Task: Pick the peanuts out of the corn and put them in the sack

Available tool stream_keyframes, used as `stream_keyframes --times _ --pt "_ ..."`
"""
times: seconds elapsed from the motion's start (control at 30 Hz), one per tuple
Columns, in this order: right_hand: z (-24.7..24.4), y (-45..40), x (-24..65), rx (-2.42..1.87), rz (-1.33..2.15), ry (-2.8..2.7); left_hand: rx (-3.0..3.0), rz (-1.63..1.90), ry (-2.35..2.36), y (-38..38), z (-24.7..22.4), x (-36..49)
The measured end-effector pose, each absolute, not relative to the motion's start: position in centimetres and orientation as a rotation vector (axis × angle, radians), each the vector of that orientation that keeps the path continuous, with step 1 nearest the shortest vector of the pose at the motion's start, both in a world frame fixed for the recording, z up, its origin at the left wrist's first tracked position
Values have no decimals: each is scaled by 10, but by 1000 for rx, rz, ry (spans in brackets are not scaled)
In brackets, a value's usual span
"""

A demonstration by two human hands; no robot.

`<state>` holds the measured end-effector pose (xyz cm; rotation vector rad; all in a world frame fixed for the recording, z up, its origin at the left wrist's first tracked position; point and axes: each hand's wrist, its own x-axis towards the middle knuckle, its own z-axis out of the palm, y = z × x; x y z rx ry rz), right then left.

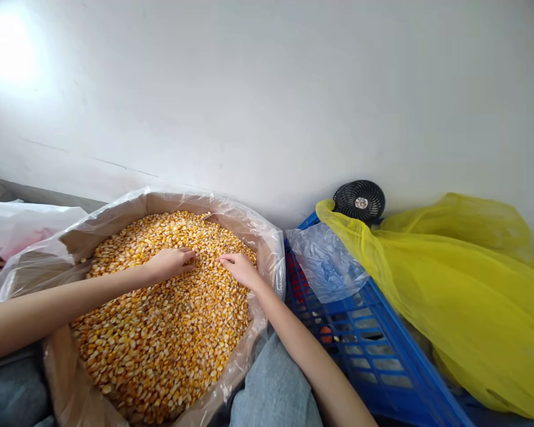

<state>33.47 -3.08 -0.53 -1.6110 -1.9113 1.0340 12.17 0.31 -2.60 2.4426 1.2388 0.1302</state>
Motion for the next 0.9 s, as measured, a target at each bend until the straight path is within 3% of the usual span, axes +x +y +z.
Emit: stream_keyframes --times 0.13,0.27,0.43,0.63,0.9 --pt "-5 -26 338 -1721 816 -1839 2325 261 1192 4 -24 121" --pt "6 2 329 -1777 534 -1891 1778 487 1112 6 -19 118" --pt "9 38 300 -1957 469 -2171 1107 699 968 10 -17 119" --pt "-9 19 286 -2110 178 -2414 548 829 733 22 -12 114" --pt "-5 2 307 -2030 386 -2225 455 777 833 22 3 113"
